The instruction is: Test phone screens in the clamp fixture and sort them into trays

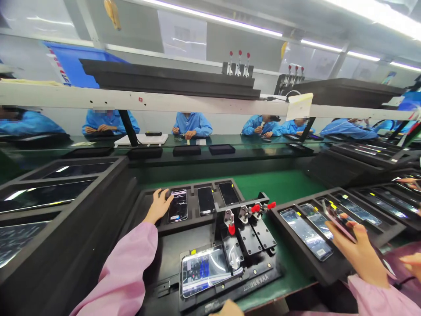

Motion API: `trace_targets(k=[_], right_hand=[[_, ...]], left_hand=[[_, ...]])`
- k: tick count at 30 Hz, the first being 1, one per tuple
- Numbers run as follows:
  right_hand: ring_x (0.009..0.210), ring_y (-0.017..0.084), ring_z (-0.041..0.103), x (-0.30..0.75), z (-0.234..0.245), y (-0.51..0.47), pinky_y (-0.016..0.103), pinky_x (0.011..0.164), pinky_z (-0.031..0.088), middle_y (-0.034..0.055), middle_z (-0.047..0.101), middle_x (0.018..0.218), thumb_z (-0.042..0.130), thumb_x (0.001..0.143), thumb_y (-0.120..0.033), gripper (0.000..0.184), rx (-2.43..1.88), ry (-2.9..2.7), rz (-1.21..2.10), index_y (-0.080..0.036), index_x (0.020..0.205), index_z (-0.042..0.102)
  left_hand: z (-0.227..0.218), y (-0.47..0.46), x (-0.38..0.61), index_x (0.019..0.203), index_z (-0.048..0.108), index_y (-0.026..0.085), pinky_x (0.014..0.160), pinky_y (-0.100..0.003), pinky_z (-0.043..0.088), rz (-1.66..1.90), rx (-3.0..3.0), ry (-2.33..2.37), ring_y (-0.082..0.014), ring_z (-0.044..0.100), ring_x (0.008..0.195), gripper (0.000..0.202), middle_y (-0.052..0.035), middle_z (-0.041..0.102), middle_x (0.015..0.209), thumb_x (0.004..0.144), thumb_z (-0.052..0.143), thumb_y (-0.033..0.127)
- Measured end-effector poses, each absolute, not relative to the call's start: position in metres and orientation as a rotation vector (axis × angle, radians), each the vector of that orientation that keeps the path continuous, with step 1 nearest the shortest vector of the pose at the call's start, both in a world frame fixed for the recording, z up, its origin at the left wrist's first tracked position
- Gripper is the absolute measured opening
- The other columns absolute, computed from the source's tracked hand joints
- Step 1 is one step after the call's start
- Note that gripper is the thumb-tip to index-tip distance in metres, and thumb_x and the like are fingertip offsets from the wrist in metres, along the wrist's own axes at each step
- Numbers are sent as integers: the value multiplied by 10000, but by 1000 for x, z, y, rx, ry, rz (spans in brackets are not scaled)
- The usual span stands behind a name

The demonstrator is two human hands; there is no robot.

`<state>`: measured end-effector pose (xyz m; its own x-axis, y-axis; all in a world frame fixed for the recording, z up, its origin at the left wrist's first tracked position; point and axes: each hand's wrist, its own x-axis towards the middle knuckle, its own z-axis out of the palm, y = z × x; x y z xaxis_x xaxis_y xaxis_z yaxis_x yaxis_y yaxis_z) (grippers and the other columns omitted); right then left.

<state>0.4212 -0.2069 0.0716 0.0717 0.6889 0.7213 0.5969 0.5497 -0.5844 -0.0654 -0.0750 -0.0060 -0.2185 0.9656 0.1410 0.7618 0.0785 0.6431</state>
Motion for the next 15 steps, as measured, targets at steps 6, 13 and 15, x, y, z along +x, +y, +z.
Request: trace_targets(k=[6, 13, 15], right_hand=[[617, 134, 564, 266, 40, -223, 269, 593, 476, -1, 594, 698, 501, 840, -308, 137, -1206, -1573, -83, -213, 798, 590], [552, 98, 512, 255, 17, -185, 225, 561, 436, -32, 529, 678, 547, 803, -384, 241, -1434, -1730, 134, -200, 861, 404], [508, 86, 494, 253, 13, -183, 210, 535, 426, -57, 502, 635, 540, 800, -350, 246, -1418, -1700, 201, -200, 885, 365]], left_hand=[[49, -165, -31, 1265, 423, 359, 965, -337, 388, 693, 2032, 1743, -226, 491, 1155, 571, 28, 495, 1292, 749, 535, 575], [18, -257, 1, 1402, 84, 353, 1057, -561, 185, 351, 2254, 1430, -333, 242, 1317, 1154, -51, 210, 1479, 476, 706, 647], [0, -263, 3, 1402, 36, 356, 1046, -618, 112, 348, 2250, 1456, -342, 240, 1315, 1199, -58, 218, 1474, 462, 750, 564]])
